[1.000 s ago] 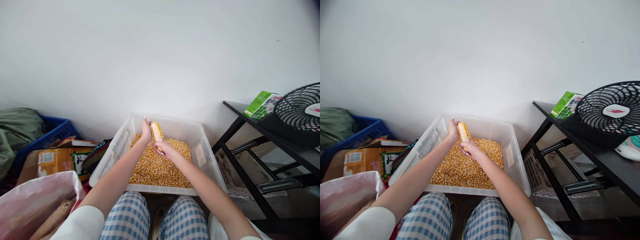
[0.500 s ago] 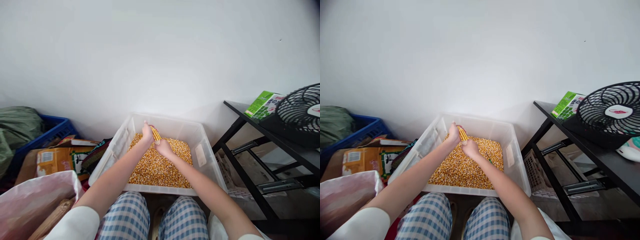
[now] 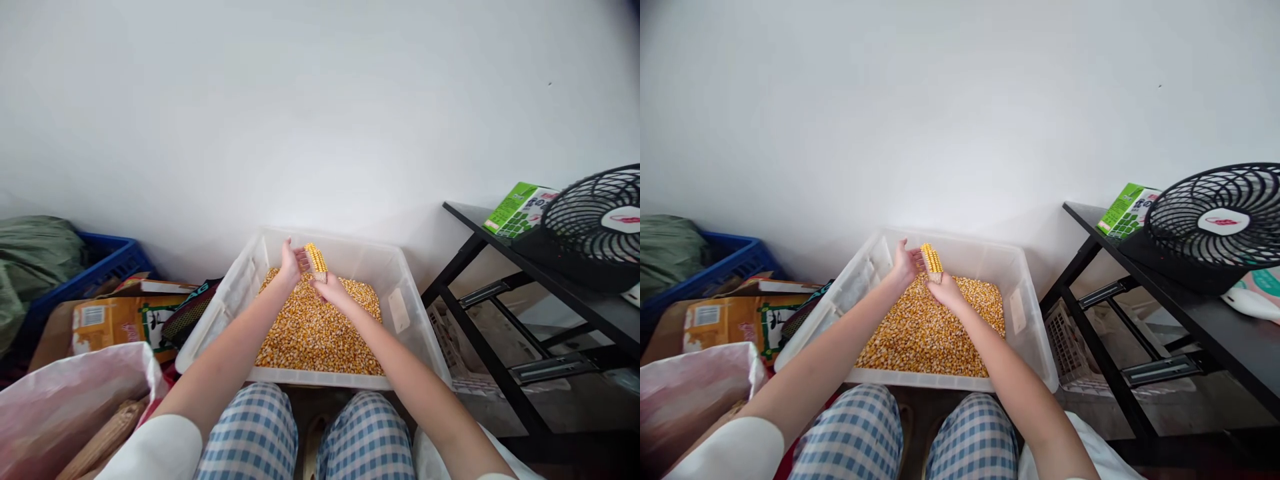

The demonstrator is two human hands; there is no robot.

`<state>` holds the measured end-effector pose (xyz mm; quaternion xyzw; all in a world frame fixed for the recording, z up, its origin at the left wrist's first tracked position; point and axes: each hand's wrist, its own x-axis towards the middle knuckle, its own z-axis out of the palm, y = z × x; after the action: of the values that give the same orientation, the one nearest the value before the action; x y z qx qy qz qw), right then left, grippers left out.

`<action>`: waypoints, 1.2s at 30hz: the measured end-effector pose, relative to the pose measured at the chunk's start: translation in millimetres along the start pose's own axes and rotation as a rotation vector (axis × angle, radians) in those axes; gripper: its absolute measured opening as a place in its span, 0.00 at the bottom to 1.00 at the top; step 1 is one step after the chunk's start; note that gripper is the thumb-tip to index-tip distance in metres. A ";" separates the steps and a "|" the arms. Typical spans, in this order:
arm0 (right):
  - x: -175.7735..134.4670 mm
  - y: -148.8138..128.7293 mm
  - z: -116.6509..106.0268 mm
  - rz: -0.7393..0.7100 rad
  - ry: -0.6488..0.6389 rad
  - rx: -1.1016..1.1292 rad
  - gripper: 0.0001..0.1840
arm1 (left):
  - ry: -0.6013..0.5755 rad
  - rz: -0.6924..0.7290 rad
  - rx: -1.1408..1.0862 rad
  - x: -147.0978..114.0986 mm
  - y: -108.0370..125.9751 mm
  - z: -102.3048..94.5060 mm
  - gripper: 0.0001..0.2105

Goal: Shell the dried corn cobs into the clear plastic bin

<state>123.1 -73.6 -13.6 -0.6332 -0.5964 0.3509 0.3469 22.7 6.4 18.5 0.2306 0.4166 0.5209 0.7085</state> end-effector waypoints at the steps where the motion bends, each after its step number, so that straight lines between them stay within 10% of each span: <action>1: 0.2 2.1 1.2 -0.024 0.070 -0.140 0.12 | -0.014 -0.027 -0.001 -0.1 -2.9 1.7 0.24; 6: -2.2 4.5 15.2 -0.039 0.182 -0.461 0.12 | 0.090 0.056 -0.054 0.8 -17.8 9.7 0.22; 18: -7.8 -7.2 15.6 -0.011 -0.086 0.299 0.08 | -0.010 0.172 0.004 12.4 -4.4 -4.4 0.26; 28: -5.2 -0.4 4.9 -0.043 0.216 -0.649 0.14 | 0.039 -0.011 -0.060 1.6 -19.8 9.5 0.21; 36: -9.7 -6.0 12.5 -0.092 0.090 -0.161 0.13 | -0.046 0.157 -0.094 -2.2 -15.9 6.4 0.22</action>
<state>109.0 -82.7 -14.5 -0.6461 -0.6348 0.2570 0.3369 36.5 -0.6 10.7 0.2408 0.3559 0.5885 0.6848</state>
